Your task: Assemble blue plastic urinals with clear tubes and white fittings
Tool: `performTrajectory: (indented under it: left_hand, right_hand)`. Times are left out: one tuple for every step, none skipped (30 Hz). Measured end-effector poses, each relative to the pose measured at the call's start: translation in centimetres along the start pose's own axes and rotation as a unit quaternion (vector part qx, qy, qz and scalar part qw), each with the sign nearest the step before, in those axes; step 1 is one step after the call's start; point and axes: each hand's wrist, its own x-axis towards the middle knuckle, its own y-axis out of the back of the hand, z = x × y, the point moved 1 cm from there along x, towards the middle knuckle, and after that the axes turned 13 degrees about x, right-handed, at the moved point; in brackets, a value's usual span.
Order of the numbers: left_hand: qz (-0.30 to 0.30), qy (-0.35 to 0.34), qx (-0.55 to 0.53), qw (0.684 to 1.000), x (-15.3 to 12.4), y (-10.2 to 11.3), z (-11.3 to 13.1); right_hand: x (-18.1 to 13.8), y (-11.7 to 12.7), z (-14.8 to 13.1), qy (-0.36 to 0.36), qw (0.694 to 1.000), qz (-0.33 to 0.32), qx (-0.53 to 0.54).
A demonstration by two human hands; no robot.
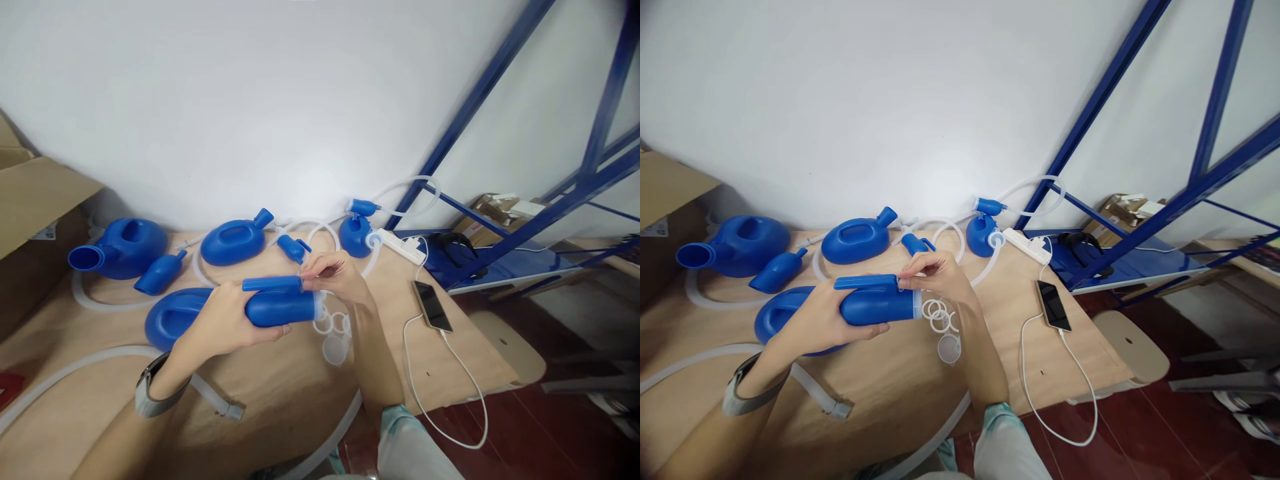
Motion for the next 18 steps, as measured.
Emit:
performTrajectory:
  left_hand:
    - [-0.005,0.007,0.008,1.000,-0.1,0.0,0.1]
    - [-0.008,0.014,0.017,1.000,-0.1,-0.1,0.1]
    - [-0.009,0.020,0.026,0.999,-0.1,-0.2,0.1]
    - [-0.008,0.026,0.033,0.999,-0.1,-0.3,0.1]
    - [-0.002,0.030,0.037,0.999,-0.1,-0.4,0.1]
    - [0.009,0.033,0.035,0.999,0.1,-0.5,0.2]
    - [0.023,0.034,0.027,0.999,0.2,-0.6,0.2]
    - [0.036,0.032,0.011,0.999,0.4,-0.7,0.3]
    - [0.044,0.028,-0.013,0.999,0.6,-0.8,0.4]
    - [0.048,0.023,-0.041,0.998,0.8,-0.9,0.6]
    - [0.048,0.019,-0.070,0.996,1.0,-1.0,0.7]
    - [0.044,0.016,-0.097,0.994,1.2,-1.3,0.8]
    - [0.039,0.013,-0.122,0.992,1.3,-1.6,0.9]
    - [0.035,0.009,-0.145,0.989,1.3,-2.0,1.0]
    - [0.028,0.006,-0.167,0.985,1.3,-2.5,1.1]
    - [0.018,0.003,-0.189,0.982,1.3,-3.0,1.2]
    - [0.003,0.000,-0.211,0.977,1.2,-3.6,1.3]
    - [-0.011,-0.002,-0.232,0.973,1.0,-4.0,1.3]
  right_hand:
    - [-0.1,-0.1,-0.1,-0.001,1.000,0.003,-0.010]
    - [-0.2,-0.3,-0.2,0.000,1.000,0.008,-0.023]
    - [-0.2,-0.4,-0.2,0.002,0.999,0.016,-0.037]
    - [-0.3,-0.5,-0.1,0.006,0.999,0.024,-0.048]
    - [-0.3,-0.5,0.0,0.012,0.998,0.034,-0.056]
    - [-0.2,-0.6,0.1,0.020,0.997,0.046,-0.062]
    - [-0.2,-0.6,0.3,0.028,0.996,0.060,-0.065]
    - [-0.2,-0.5,0.5,0.033,0.994,0.073,-0.068]
    - [-0.3,-0.5,0.7,0.035,0.993,0.086,-0.075]
    - [-0.6,-0.4,0.8,0.035,0.991,0.099,-0.086]
    - [-1.0,-0.3,0.8,0.034,0.988,0.108,-0.101]
    - [-1.5,-0.2,0.9,0.032,0.986,0.110,-0.118]
    - [-2.3,-0.1,0.9,0.028,0.984,0.108,-0.138]
    - [-3.2,0.1,1.0,0.021,0.982,0.105,-0.157]
    - [-4.2,0.4,1.0,0.009,0.979,0.104,-0.176]
    - [-5.3,0.9,1.2,-0.006,0.975,0.110,-0.193]
    - [-6.6,1.6,1.4,-0.022,0.970,0.126,-0.208]
    - [-7.9,2.5,1.5,-0.036,0.962,0.157,-0.221]
